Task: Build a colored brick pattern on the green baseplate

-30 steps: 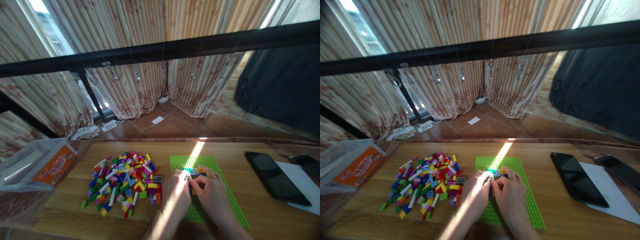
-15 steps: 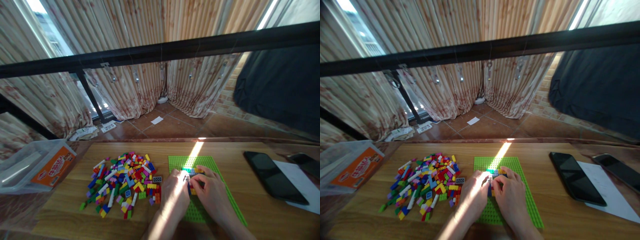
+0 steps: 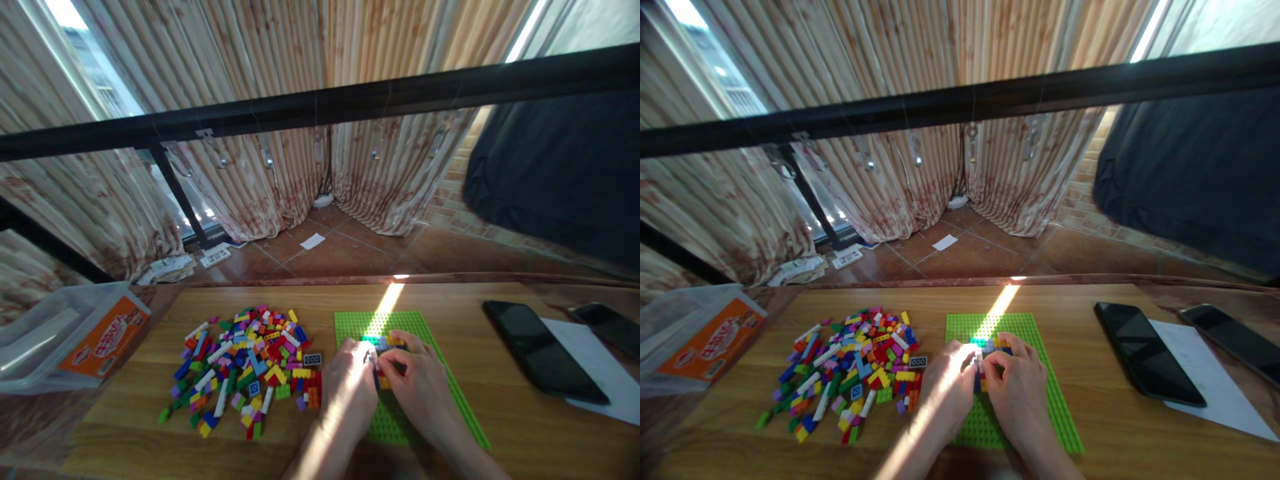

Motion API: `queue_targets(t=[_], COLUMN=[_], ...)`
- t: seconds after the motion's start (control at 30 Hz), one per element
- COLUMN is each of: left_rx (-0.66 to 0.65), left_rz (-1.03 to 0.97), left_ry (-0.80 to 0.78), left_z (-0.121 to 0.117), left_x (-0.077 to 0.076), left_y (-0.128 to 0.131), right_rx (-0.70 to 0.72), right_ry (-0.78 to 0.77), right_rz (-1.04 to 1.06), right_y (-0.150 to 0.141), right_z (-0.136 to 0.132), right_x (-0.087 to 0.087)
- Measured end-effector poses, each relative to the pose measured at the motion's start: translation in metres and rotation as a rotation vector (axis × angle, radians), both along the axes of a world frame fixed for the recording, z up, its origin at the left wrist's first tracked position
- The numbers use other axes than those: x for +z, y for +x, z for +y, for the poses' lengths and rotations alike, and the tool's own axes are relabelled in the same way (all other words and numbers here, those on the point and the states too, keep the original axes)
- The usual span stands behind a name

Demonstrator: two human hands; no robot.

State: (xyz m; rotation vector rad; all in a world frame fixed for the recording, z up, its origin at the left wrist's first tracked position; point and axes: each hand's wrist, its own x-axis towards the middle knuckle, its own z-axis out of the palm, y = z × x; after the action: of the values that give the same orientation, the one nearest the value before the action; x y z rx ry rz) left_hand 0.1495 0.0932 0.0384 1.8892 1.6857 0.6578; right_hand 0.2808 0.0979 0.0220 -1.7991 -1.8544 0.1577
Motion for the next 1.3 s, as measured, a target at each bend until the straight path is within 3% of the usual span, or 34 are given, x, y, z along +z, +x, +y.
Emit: queue_targets(t=[0.57, 0.93, 1.3], left_rx=[0.041, 0.055, 0.065], left_rz=[-0.025, -0.030, -0.052], left_ry=[-0.007, -0.034, -0.013], left_z=[0.003, 0.004, 0.002], left_x=[0.006, 0.002, 0.004], left_y=[0.002, 0.002, 0.003], right_rx=[-0.001, -0.079, -0.065], right_ry=[-0.060, -0.130, -0.101], right_rz=[0.013, -0.026, -0.057], right_y=[0.003, 0.000, 0.001], right_z=[0.005, 0.016, 0.016], right_x=[0.005, 0.008, 0.004])
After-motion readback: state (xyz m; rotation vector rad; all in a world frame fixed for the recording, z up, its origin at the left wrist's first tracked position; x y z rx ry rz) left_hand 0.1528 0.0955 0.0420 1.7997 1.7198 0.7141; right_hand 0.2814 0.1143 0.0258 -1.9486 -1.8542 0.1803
